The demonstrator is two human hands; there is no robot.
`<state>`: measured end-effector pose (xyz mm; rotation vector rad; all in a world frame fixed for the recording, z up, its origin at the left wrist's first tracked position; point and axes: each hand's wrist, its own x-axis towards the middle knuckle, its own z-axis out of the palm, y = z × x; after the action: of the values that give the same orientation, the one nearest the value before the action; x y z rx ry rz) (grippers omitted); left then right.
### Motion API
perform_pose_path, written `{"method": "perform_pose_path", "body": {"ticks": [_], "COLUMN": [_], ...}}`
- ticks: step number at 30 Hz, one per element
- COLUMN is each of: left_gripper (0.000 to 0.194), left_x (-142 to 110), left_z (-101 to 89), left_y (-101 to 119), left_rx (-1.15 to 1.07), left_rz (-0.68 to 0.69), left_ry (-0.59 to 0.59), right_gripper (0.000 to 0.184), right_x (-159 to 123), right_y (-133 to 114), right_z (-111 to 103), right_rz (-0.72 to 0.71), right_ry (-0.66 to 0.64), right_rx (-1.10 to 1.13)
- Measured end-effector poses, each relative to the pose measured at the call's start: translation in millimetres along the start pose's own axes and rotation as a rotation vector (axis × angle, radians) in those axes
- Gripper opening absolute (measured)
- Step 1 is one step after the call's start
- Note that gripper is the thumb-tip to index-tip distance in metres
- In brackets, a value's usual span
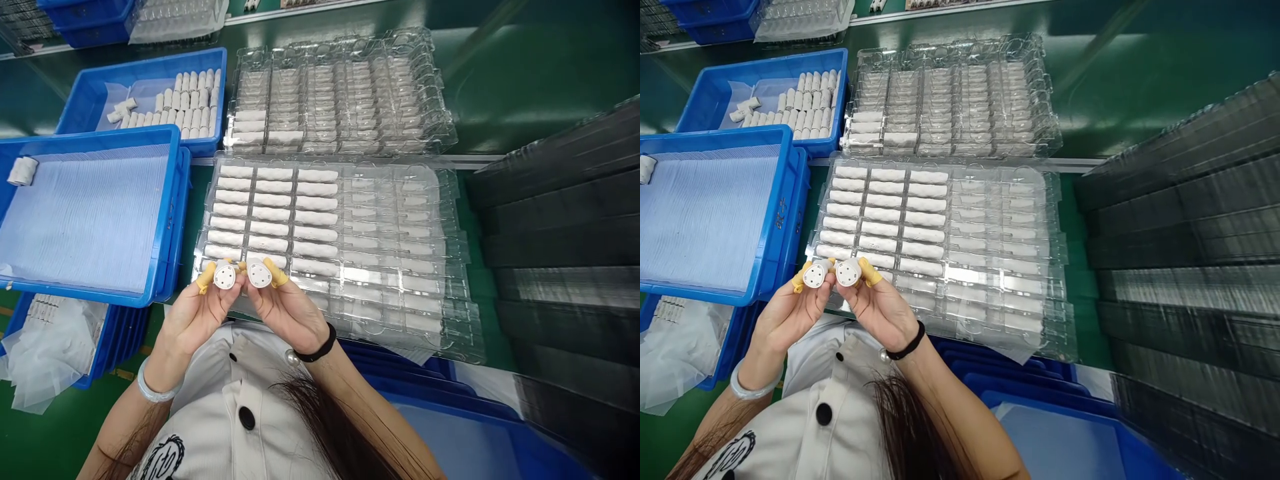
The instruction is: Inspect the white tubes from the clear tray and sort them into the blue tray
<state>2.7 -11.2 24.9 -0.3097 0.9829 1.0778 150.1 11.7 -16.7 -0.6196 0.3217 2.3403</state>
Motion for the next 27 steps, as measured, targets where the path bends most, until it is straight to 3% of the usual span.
{"method": "perform_pose_path", "body": {"ticks": [5,10,14,19,27], "left_gripper": [0.028,0.043,0.028,0.051,0.049], "left_x": [3,5,7,10,12], "left_z": [-4.9,-6.8,-4.1,-3.9,-2.4], "left_y": [-2,-1,-2,-3,-2], "left_rx": [0.115,0.265,0.302,0.311,0.340], "left_rz": [0.035,0.169,0.164,0.182,0.174], "left_ry": [-0.078,-0.241,-0.339,-0.311,-0.326], "right_gripper": [0.026,0.021,0.023,0.052,0.059], "right_x": [-1,-5,-7,-9,-9], "right_y": [0,2,5,7,7], "right_z": [-1,-2,2,13,18], "right_rz": [0.015,-0.152,-0.196,-0.156,-0.129], "right_ry": [-0.018,-0.102,-0.171,-0.058,-0.024], "right_rx": [-0.073,-0.254,-0.383,-0.287,-0.243]}}
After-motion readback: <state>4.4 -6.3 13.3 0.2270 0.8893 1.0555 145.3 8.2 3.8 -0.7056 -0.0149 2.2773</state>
